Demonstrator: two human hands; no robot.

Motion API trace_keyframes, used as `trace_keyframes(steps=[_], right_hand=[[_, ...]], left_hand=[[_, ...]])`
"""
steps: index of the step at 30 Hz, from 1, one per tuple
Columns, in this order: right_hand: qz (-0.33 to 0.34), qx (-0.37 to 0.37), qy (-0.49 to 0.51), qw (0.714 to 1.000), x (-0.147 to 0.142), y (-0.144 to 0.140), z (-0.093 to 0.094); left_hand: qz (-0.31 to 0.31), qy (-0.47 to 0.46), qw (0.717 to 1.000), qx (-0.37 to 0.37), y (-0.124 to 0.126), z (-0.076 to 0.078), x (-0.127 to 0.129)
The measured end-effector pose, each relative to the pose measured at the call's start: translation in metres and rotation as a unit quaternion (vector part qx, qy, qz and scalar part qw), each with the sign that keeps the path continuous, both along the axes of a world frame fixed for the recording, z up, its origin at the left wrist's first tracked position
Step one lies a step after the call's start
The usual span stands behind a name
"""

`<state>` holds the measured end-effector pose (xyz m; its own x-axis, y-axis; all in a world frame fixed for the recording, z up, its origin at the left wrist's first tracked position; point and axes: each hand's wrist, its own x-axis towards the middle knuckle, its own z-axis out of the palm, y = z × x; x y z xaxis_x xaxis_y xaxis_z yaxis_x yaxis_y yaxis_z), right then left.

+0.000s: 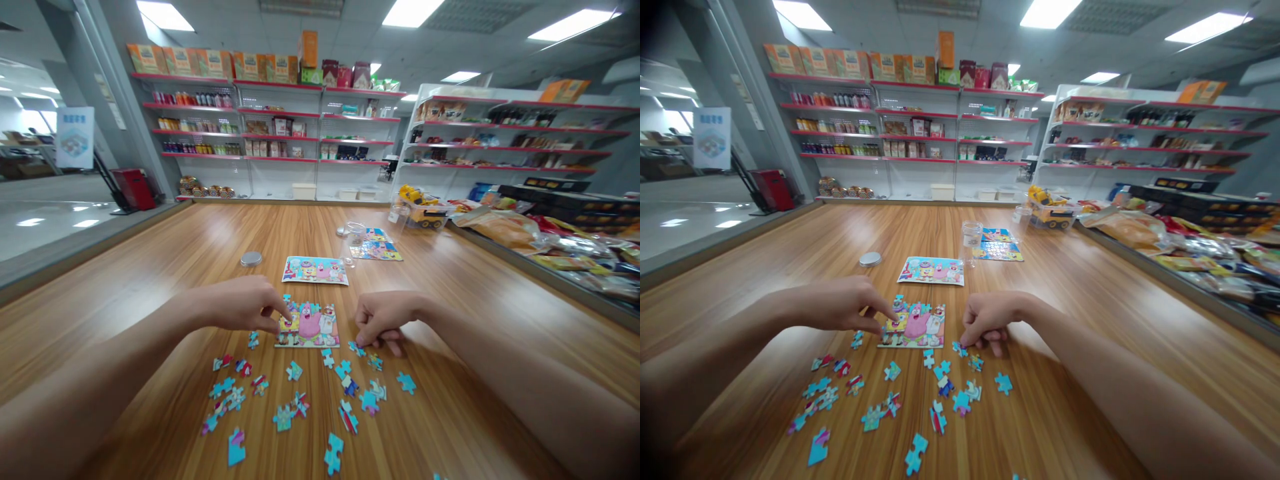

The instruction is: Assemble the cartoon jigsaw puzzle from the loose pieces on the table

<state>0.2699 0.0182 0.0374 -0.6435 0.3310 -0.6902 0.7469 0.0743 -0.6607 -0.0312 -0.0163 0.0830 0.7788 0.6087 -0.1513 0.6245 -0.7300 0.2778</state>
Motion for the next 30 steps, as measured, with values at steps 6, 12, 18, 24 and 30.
trace_keyframes(steps=[6,12,18,24,30], right_hand=[[-0.017,0.015,-0.022,1.0,-0.004,-0.003,0.003],[-0.03,0.033,-0.043,0.998,-0.011,-0.009,0.007],[-0.019,0.035,-0.041,0.998,-0.011,-0.008,0.003],[0.017,0.041,-0.044,0.998,-0.01,-0.009,0.007],[0.007,0.074,-0.061,0.995,-0.014,-0.013,0.01]], left_hand=[[-0.073,-0.04,0.994,0.07,0.002,-0.031,0.011],[-0.072,-0.154,0.979,0.113,0.007,-0.061,0.015],[-0.051,-0.194,0.972,0.125,0.006,-0.075,0.018],[-0.04,-0.202,0.971,0.121,0.005,-0.076,0.018],[-0.027,-0.199,0.971,0.126,0.004,-0.077,0.018]])
